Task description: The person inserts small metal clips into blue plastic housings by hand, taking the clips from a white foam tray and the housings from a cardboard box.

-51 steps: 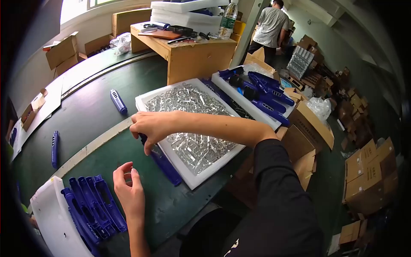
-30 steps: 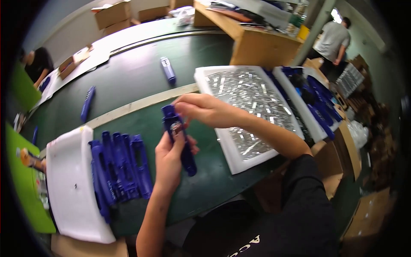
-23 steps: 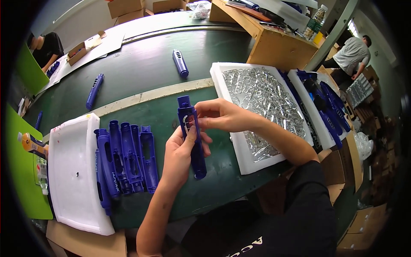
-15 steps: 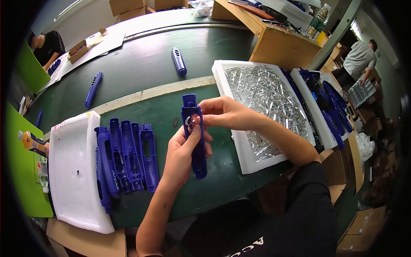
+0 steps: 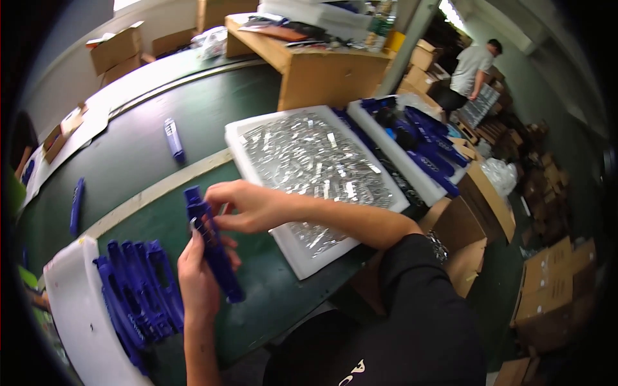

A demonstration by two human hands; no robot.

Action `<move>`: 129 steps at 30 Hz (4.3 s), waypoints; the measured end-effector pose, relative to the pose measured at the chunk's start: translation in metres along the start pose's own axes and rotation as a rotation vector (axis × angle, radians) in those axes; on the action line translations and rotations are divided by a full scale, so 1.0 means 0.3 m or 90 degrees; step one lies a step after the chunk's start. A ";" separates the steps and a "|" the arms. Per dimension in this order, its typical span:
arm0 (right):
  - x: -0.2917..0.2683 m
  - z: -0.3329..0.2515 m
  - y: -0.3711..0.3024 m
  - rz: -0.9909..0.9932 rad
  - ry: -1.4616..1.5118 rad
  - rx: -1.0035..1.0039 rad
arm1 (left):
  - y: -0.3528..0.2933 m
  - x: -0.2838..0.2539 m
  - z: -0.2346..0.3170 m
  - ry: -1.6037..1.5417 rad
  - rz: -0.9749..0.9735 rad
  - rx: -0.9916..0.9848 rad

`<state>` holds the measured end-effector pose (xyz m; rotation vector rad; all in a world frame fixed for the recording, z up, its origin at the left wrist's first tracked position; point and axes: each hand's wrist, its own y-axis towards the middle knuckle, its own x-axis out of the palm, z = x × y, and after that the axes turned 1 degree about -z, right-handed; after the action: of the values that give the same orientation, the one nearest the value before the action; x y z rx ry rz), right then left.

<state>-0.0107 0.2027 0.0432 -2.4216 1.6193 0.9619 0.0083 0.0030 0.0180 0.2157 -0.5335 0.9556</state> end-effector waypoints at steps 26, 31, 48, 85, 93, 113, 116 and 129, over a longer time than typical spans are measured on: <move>-0.061 -0.011 0.029 0.201 0.228 0.035 | -0.019 0.014 0.018 0.154 0.078 -0.011; -0.068 -0.122 -0.050 0.254 0.171 0.104 | 0.032 0.042 -0.022 0.191 -0.010 0.010; 0.028 -0.079 -0.025 0.291 -0.239 -0.078 | -0.002 0.014 -0.015 0.260 0.039 0.067; 0.183 -0.052 0.010 0.269 0.148 -0.023 | 0.007 -0.003 -0.073 0.142 0.160 0.130; 0.156 -0.113 -0.030 0.265 0.123 -0.076 | 0.002 0.027 -0.086 0.182 0.158 0.102; 0.122 -0.019 -0.011 0.422 -0.126 -0.097 | 0.014 0.059 -0.055 0.168 0.073 0.104; 0.090 -0.062 -0.011 0.363 0.049 -0.035 | -0.005 0.052 -0.046 0.280 0.116 0.215; 0.072 -0.058 -0.025 0.141 0.569 0.084 | -0.019 0.071 -0.021 0.403 0.223 0.250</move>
<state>0.0088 0.1818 0.0436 -2.7784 2.1020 -0.3169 0.0248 0.0176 0.0240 0.1599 0.2139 1.3941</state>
